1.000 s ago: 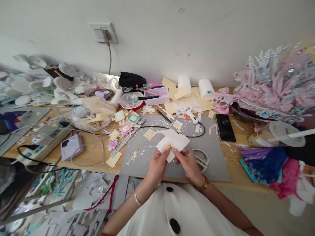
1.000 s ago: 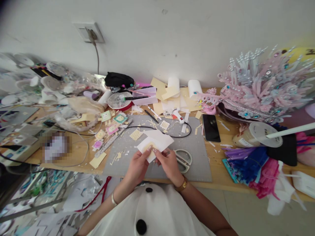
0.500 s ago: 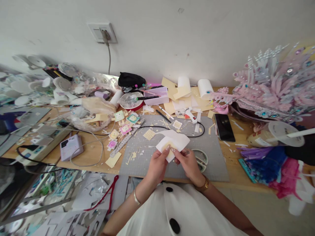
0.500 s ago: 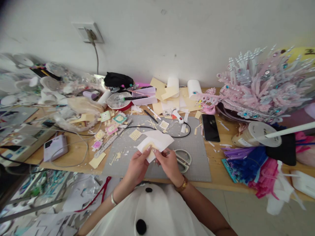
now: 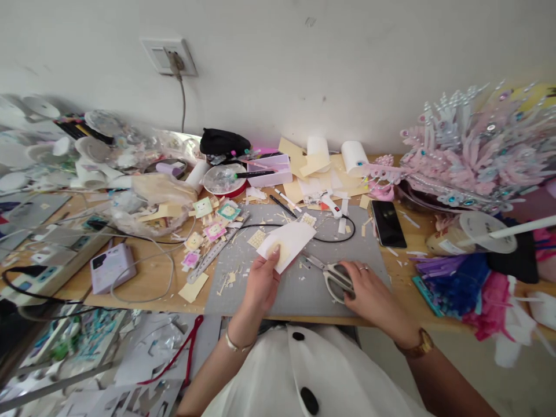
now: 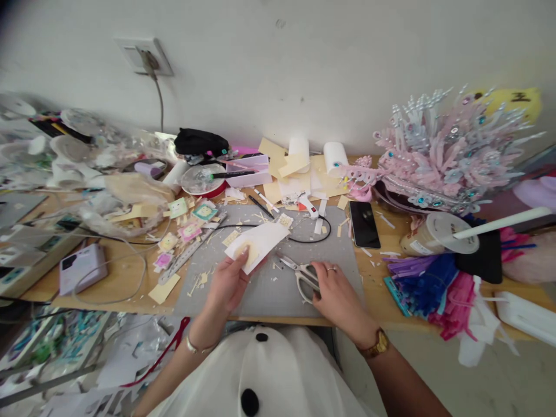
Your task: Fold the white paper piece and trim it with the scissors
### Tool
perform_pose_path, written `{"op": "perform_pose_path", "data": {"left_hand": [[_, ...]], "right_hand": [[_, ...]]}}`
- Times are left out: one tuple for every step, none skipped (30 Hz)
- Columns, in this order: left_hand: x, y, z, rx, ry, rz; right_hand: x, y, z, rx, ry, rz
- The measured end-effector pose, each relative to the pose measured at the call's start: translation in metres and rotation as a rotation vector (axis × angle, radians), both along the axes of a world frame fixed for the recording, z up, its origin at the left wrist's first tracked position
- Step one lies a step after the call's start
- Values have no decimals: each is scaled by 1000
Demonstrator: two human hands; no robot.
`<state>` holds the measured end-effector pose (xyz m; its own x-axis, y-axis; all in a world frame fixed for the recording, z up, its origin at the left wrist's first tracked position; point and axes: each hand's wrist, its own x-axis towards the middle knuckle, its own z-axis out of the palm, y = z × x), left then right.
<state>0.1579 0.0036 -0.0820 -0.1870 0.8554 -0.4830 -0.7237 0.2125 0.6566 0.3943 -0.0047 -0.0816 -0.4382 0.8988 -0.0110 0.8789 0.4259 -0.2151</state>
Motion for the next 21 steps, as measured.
{"op": "perform_pose_path", "data": {"left_hand": [[1, 0, 1, -1, -3, -6], [1, 0, 2, 0, -4, -12], [1, 0, 3, 3, -4, -17], [0, 0, 4, 7, -3, -21], [-1, 0, 5, 11, 1, -22], [-2, 0, 5, 14, 6, -19], [-3, -1, 6, 16, 12, -17], [-5, -1, 6, 18, 18, -15], [-6, -2, 6, 19, 23, -13], [-8, -2, 5, 22, 25, -14], [-9, -3, 4, 26, 22, -17], [-11, -4, 3, 28, 17, -23], [-12, -4, 2, 27, 11, -30], [-13, -5, 1, 21, 4, -38], [-13, -6, -1, 12, -2, -49], [-13, -6, -2, 3, -6, -58], [-13, -6, -2, -4, -6, -65], [-12, -6, -3, -5, -4, -69], [-11, -6, -3, -3, 0, -72], [-10, -6, -2, 1, 4, -74], [-9, -5, -1, 3, 9, -77]], "right_hand": [[-4, -1, 2, -3, -55, 27], [-8, -1, 5, -9, -111, 50], [-12, 0, 8, -27, -164, 72], [-16, 1, 13, -52, -212, 91], [-19, 3, 17, -87, -251, 111], [-21, 5, 21, -129, -276, 127], [-21, 8, 25, -175, -288, 136], [-19, 11, 28, -227, -287, 136], [-16, 15, 30, -280, -270, 127], [-11, 19, 31, -338, -233, 108], [-5, 23, 31, -404, -177, 75], [2, 27, 30, -483, -94, 43], [8, 30, 29, -604, 16, 26], [14, 32, 27, -757, 149, 10], [18, 32, 25, -896, 300, -24], [20, 31, 23, -1012, 460, -46], [21, 27, 21, -1093, 619, -75], [20, 23, 20, -1158, 738, -96], [18, 17, 19, -1217, 810, -120], [15, 11, 19, -1253, 845, -157], [11, 5, 21, -1287, 870, -183]]}}
